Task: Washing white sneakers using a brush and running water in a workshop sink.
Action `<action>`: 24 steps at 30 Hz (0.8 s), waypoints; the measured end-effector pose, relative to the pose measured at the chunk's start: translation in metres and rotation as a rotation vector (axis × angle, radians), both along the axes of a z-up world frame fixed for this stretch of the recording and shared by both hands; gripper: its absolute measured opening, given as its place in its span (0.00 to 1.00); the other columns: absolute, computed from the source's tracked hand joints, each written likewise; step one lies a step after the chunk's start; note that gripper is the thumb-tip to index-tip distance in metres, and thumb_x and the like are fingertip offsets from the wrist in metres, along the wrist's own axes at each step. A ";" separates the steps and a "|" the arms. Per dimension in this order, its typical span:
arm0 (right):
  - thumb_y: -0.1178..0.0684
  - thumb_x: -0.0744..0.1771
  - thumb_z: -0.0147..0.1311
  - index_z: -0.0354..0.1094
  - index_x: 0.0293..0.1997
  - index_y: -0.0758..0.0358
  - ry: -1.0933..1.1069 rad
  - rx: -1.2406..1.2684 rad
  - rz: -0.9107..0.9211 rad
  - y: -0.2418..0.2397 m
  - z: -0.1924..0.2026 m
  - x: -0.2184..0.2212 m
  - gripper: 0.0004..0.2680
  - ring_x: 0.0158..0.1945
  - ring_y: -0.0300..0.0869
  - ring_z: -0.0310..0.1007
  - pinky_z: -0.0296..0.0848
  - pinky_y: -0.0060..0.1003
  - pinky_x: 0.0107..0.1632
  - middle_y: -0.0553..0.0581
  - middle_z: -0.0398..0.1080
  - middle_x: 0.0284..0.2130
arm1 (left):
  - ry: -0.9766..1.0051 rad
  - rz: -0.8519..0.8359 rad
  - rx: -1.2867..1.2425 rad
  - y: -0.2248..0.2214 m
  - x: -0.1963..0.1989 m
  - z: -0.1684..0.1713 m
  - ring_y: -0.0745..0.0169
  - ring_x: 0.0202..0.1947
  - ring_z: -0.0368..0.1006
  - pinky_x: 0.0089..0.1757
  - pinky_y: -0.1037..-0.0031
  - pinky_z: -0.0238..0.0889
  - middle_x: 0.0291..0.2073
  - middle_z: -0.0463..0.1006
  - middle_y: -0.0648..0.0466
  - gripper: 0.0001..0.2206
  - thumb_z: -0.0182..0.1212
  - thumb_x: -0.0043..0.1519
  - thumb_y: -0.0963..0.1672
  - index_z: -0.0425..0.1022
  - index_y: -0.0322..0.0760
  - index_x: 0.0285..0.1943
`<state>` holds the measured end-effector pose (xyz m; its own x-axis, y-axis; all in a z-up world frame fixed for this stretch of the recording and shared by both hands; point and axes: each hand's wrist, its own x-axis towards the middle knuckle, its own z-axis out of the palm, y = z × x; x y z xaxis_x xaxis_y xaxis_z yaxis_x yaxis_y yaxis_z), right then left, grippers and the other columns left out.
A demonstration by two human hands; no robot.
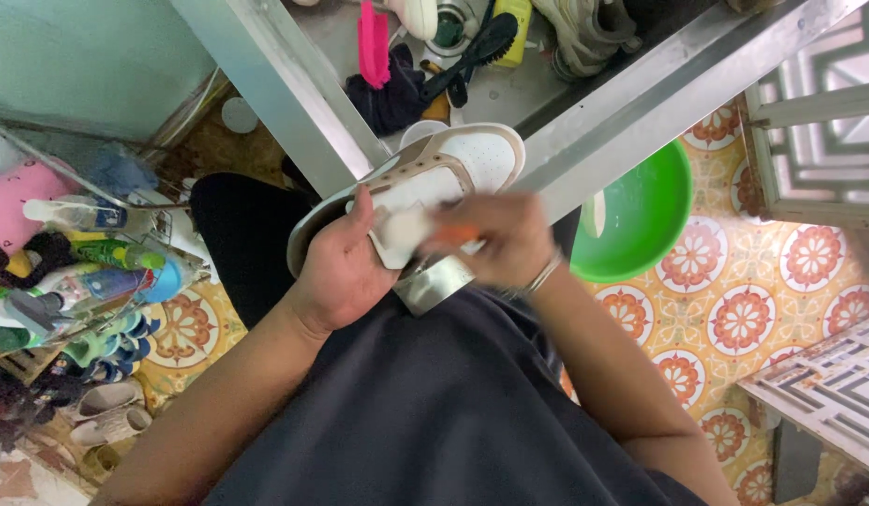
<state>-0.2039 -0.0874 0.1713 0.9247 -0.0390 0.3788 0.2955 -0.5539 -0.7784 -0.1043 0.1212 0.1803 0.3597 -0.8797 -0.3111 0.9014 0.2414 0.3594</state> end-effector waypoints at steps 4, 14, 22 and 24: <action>0.54 0.64 0.72 0.77 0.41 0.59 0.051 0.111 -0.097 -0.001 -0.004 0.002 0.07 0.25 0.33 0.72 0.68 0.30 0.28 0.52 0.76 0.28 | 0.034 0.007 0.034 0.005 -0.004 -0.024 0.53 0.69 0.63 0.67 0.59 0.56 0.69 0.66 0.47 0.27 0.37 0.73 0.53 0.56 0.35 0.77; 0.54 0.65 0.71 0.79 0.41 0.57 0.047 -0.063 -0.100 0.000 0.021 0.001 0.06 0.27 0.37 0.73 0.69 0.32 0.31 0.52 0.75 0.28 | 0.082 -0.033 -0.050 0.001 -0.008 -0.022 0.51 0.69 0.63 0.68 0.57 0.53 0.67 0.68 0.45 0.28 0.37 0.75 0.54 0.57 0.32 0.76; 0.54 0.66 0.71 0.79 0.42 0.56 0.093 0.033 -0.170 -0.005 -0.003 -0.005 0.05 0.29 0.35 0.74 0.72 0.32 0.33 0.51 0.77 0.30 | 0.111 0.036 -0.027 0.000 -0.004 -0.021 0.52 0.70 0.61 0.68 0.59 0.51 0.70 0.66 0.47 0.28 0.36 0.74 0.53 0.55 0.34 0.77; 0.52 0.62 0.74 0.79 0.42 0.59 0.038 -0.071 -0.140 0.015 0.024 0.002 0.10 0.29 0.39 0.73 0.71 0.36 0.33 0.53 0.74 0.28 | 0.092 0.001 -0.130 0.003 -0.005 -0.035 0.48 0.70 0.61 0.69 0.56 0.51 0.69 0.65 0.43 0.28 0.37 0.78 0.54 0.54 0.31 0.79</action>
